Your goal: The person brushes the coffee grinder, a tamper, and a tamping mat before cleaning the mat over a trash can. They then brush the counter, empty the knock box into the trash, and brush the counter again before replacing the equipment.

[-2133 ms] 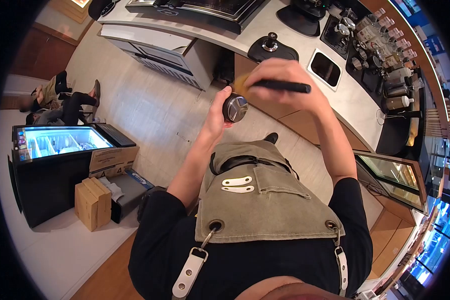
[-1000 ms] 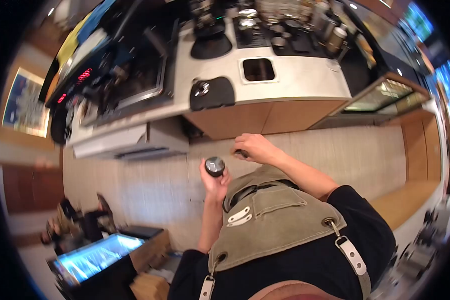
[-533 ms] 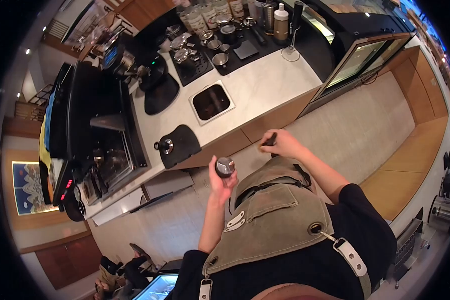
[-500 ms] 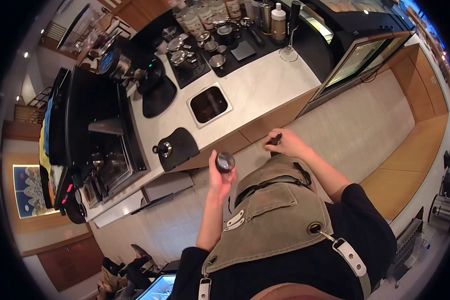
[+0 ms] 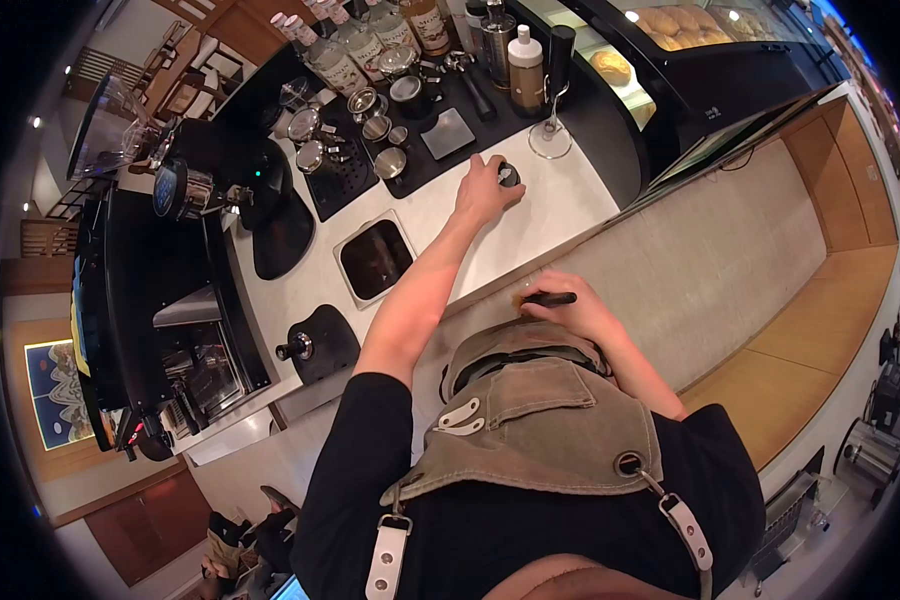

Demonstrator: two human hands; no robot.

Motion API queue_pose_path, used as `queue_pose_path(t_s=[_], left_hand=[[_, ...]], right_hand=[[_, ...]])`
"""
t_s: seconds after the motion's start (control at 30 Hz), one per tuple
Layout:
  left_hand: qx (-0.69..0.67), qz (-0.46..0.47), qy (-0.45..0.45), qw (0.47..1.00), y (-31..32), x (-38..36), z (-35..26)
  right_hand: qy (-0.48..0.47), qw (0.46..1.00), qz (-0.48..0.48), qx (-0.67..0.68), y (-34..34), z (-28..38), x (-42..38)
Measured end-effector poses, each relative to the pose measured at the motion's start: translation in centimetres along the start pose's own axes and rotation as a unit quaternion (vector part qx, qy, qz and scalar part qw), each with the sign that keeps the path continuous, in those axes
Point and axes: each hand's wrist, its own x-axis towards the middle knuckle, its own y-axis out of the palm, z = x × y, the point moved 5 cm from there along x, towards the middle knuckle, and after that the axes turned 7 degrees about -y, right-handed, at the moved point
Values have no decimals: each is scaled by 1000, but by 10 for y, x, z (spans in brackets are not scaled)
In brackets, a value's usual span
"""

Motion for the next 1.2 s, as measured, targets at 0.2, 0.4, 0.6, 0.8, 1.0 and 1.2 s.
queue_pose_path(t_s=[0.2, 0.4, 0.6, 0.8, 1.0, 1.2], left_hand=[[31, 4, 3, 1000, 17, 29, -3], [-127, -160, 33, 978, -20, -43, 27], [11, -337, -57, 940, -129, -192, 164], [309, -229, -271, 882, -191, -317, 304], [153, -255, -291, 909, -195, -338, 359], [-405, -355, -346, 768, -167, -428, 315]], right_hand=[[18, 999, -31, -6, -26, -6, 4], [18, 1000, 4, -14, -10, -6, 21], [23, 996, 87, -20, 24, -4, 32], [2, 989, 143, 34, 74, 29, 46], [-84, 981, 162, 71, 160, 58, 28], [-124, 973, 194, 33, 230, 94, -5]])
